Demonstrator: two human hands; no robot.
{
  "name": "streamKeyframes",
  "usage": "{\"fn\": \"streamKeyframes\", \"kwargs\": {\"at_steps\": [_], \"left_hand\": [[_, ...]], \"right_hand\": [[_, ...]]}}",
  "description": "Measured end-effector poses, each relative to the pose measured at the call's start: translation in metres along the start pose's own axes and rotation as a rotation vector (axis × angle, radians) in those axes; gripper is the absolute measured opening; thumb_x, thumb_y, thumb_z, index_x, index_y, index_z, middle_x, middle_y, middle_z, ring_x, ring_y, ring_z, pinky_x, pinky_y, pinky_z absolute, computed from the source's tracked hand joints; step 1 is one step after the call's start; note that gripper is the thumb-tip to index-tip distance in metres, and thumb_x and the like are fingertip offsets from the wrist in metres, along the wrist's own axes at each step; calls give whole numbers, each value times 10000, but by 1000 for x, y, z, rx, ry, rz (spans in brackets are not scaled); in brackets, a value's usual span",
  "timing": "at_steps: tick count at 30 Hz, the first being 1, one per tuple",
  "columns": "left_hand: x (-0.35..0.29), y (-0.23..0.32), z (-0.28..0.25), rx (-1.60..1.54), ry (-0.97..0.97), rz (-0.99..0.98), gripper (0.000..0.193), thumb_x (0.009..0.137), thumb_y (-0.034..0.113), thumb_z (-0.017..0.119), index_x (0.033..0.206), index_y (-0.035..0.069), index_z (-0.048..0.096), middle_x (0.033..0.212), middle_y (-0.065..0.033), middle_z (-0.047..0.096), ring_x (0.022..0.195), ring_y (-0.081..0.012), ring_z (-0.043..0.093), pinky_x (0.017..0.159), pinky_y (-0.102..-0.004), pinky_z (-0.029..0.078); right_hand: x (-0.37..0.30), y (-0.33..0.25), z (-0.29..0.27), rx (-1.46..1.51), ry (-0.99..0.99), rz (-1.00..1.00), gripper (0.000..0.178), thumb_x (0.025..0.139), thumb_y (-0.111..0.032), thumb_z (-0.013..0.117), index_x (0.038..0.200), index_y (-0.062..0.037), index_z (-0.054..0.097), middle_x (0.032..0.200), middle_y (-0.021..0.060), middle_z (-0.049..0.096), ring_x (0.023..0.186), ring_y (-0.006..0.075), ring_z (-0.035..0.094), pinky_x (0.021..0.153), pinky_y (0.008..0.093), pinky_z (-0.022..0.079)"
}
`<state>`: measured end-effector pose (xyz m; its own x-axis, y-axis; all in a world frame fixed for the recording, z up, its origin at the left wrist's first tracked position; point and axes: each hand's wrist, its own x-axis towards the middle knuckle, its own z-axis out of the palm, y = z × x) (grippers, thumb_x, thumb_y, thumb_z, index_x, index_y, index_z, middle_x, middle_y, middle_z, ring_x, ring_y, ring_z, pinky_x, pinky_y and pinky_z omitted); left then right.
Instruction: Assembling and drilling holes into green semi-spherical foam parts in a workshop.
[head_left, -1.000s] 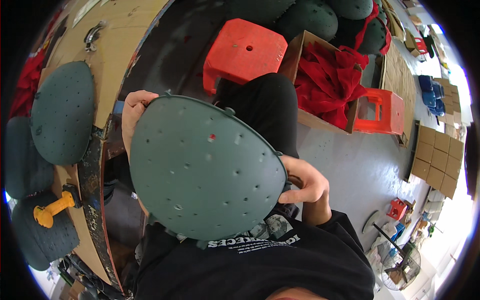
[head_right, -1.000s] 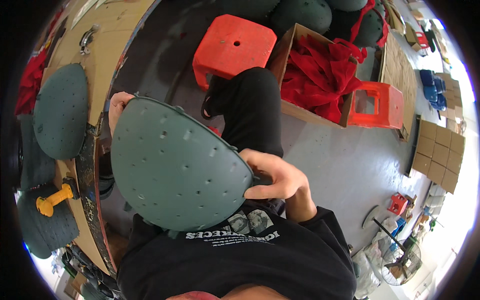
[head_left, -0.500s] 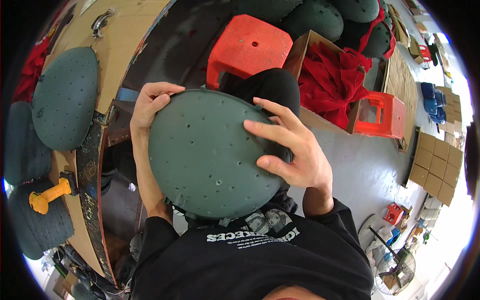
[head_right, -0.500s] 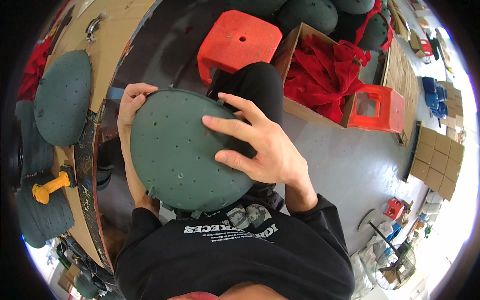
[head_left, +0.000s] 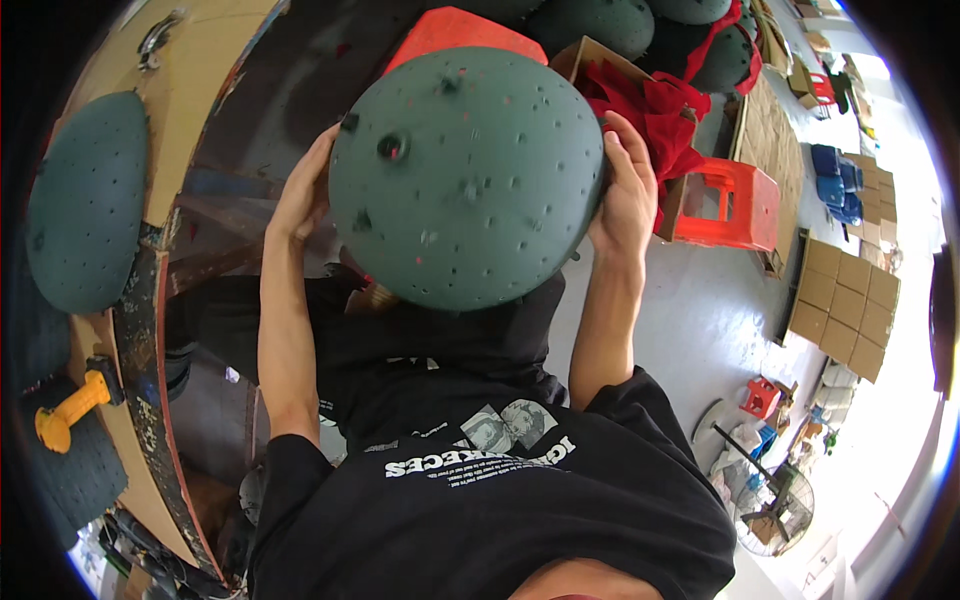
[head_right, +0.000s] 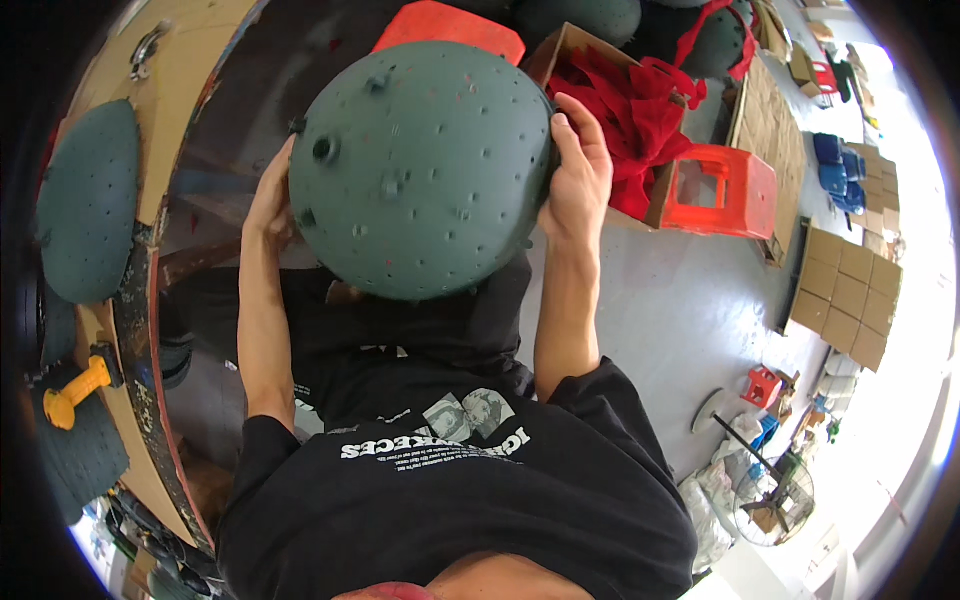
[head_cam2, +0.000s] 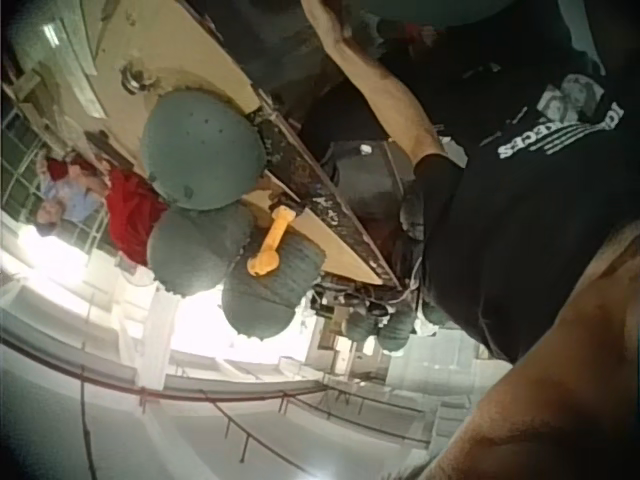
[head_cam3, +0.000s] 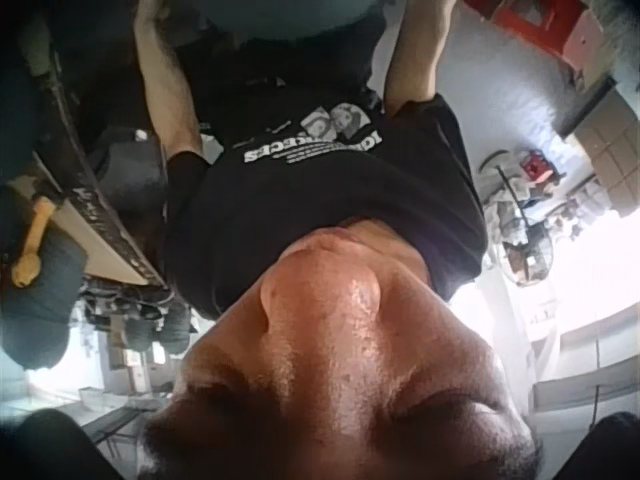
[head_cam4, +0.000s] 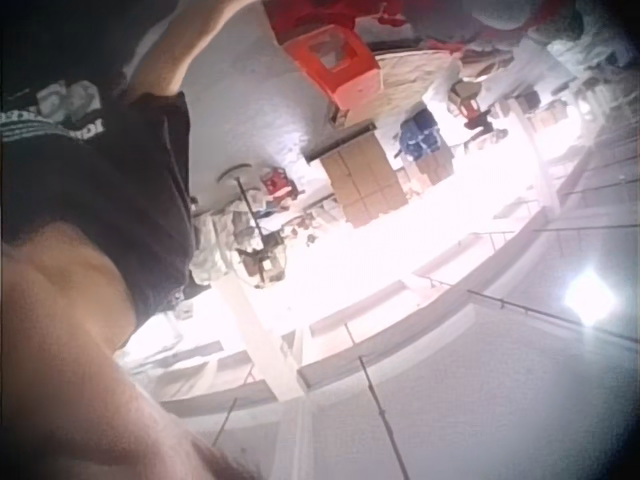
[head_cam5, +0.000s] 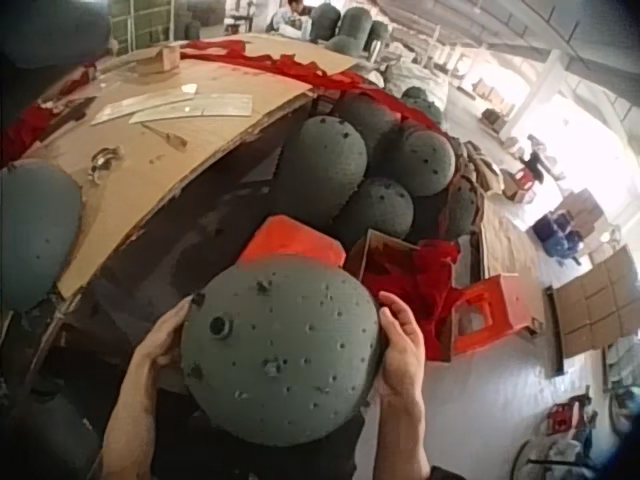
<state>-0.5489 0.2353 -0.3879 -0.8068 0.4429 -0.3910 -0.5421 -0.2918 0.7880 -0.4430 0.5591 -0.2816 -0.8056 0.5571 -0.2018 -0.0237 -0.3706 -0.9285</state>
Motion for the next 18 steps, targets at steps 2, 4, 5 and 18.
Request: {"fn": "streamKeyframes", "kwargs": {"at_steps": [2, 4, 5, 18], "left_hand": [[-3, -14, 6, -61, 43, -52, 519, 1047, 414, 463, 1423, 57, 484, 1385, -67, 546, 1273, -180, 506, 1052, -347, 405], [-2, -29, 10, -120, 96, -102, 534, 1044, 416, 468, 1441, 58, 456, 1403, -83, 532, 1283, -200, 506, 1051, -358, 410], [-2, -39, 10, -252, 62, -57, 543, 1042, 410, 474, 1447, 49, 438, 1412, -106, 523, 1284, -228, 509, 1057, -386, 413], [-39, -96, 103, -815, -195, 53, 225, 1028, 75, 491, 1190, 100, 646, 1277, -89, 648, 1216, -270, 601, 1122, -541, 404]], "right_hand": [[7, 10, -5, 64, 61, 35, 238, 1028, -71, 492, 1229, -15, 606, 1032, 46, 666, 912, 111, 628, 819, 266, 527], [9, 22, -9, 79, 136, 34, 241, 1036, -71, 457, 1225, -25, 600, 1071, 60, 655, 949, 131, 620, 845, 286, 521], [12, 29, -11, 76, 160, 15, 243, 1041, -74, 439, 1221, -30, 596, 1085, 66, 649, 959, 140, 616, 854, 293, 517], [24, 76, -2, 18, 444, -119, 308, 1075, -127, 322, 1251, 8, 535, 1123, 140, 635, 1001, 218, 635, 883, 375, 548]]}}
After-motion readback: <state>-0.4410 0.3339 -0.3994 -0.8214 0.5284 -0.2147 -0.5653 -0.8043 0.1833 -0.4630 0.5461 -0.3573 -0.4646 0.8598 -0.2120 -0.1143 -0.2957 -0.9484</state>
